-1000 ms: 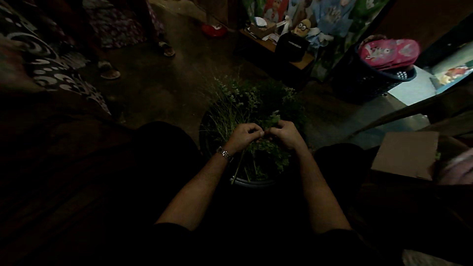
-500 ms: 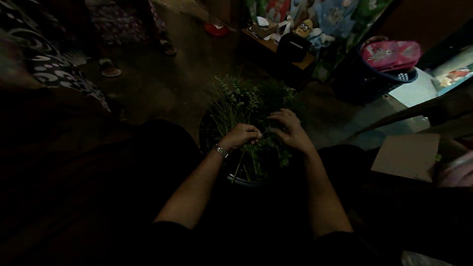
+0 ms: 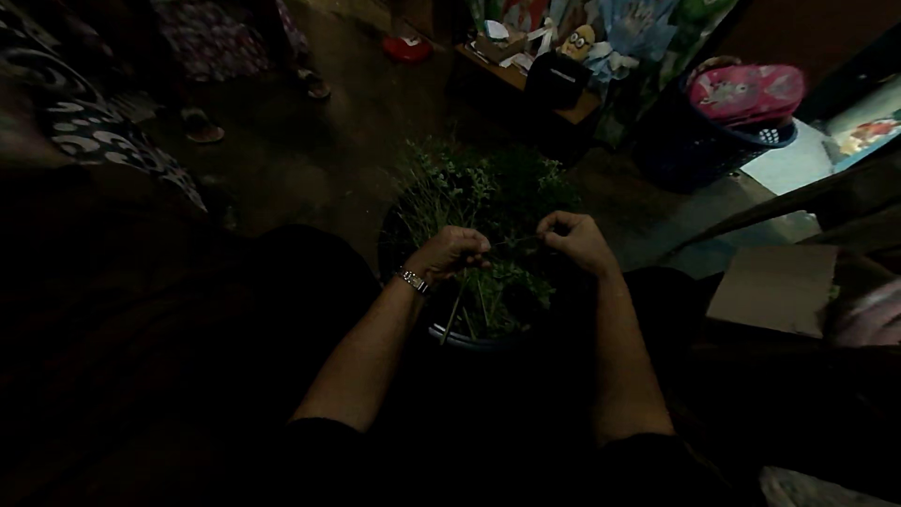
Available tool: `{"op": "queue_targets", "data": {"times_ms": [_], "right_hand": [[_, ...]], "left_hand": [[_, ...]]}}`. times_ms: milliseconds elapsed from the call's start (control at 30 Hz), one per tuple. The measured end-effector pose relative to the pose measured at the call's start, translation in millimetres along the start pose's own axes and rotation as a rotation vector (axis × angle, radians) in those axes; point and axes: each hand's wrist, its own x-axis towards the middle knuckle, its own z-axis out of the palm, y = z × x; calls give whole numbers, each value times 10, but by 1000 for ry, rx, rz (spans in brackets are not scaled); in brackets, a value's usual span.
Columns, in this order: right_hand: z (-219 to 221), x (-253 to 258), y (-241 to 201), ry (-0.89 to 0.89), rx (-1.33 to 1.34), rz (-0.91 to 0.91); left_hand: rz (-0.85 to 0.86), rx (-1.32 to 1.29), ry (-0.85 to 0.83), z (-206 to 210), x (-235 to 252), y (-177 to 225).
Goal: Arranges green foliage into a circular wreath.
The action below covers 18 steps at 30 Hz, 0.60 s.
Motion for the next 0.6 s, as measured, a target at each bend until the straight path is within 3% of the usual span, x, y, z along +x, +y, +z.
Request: {"op": "queue_targets", "data": {"times_ms": [133,267,367,600], "right_hand": [[-202,-48,44,179,-62,5],[-184,-11,55,306,-282,26],[-54,100,140,171,-481,51],[207,180,202,-165,-610,158]], "left_hand": [[-37,47,49,-53,25,-2],[-66,627,71,15,175,-223],[-126,973,14,127,289,-433],[-381,1246,260,-35,554,-759]]}}
